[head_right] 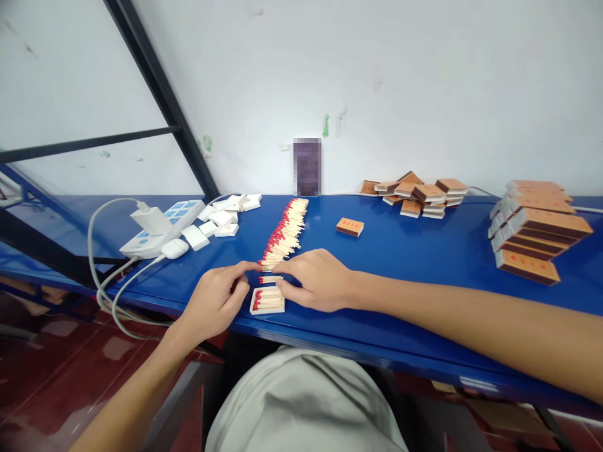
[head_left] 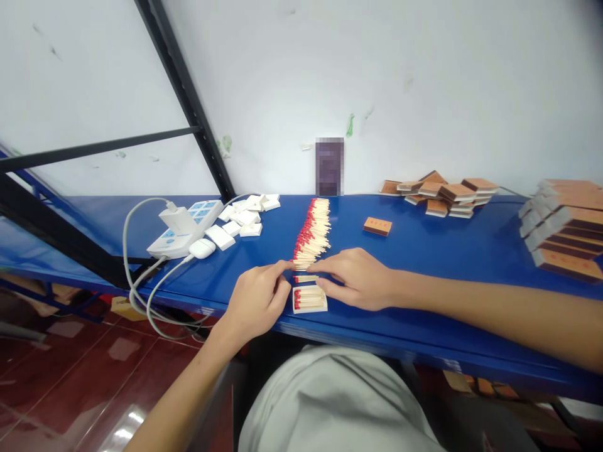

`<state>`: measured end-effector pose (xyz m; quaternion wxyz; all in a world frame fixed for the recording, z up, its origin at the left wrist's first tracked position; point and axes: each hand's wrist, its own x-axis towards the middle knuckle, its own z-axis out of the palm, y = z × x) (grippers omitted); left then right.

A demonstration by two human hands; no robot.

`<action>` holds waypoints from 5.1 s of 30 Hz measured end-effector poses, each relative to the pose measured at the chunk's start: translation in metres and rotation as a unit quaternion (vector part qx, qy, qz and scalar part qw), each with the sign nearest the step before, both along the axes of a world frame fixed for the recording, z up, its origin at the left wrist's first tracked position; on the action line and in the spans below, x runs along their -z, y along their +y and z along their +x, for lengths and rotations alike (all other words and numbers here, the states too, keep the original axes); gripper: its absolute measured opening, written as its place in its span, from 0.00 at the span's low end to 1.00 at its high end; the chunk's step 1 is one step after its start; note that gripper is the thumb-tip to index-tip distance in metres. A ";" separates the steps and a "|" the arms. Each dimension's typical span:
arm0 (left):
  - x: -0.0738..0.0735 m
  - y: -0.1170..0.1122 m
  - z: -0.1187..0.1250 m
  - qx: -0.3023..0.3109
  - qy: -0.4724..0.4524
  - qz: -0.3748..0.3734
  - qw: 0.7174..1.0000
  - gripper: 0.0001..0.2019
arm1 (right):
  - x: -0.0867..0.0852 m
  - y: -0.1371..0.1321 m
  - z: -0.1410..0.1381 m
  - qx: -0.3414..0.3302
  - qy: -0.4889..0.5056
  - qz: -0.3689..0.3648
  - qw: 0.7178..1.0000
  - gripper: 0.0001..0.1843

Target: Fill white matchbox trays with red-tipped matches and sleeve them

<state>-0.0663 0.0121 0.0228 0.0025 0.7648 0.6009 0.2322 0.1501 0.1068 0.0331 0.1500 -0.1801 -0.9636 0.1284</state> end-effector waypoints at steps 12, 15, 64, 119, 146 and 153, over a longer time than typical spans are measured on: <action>-0.002 0.001 0.001 -0.011 -0.001 -0.013 1.000 0.18 | -0.001 0.000 -0.001 0.001 -0.013 0.010 1.000 0.21; -0.002 0.001 0.001 -0.009 0.001 -0.012 1.000 0.18 | 0.000 0.000 -0.001 -0.001 -0.010 0.011 1.000 0.21; -0.003 0.000 0.002 0.010 -0.005 -0.026 1.000 0.17 | 0.002 0.000 0.000 0.028 0.005 0.025 0.999 0.21; -0.006 0.001 0.003 -0.020 0.038 -0.045 0.998 0.19 | 0.002 0.001 -0.001 0.023 -0.006 0.018 1.000 0.21; -0.005 0.000 0.002 0.020 0.007 -0.042 0.999 0.18 | 0.002 0.002 0.000 0.000 0.007 0.011 1.000 0.18; -0.005 0.001 0.002 0.009 0.008 -0.038 0.999 0.19 | 0.002 0.001 -0.001 -0.005 0.015 0.007 1.000 0.18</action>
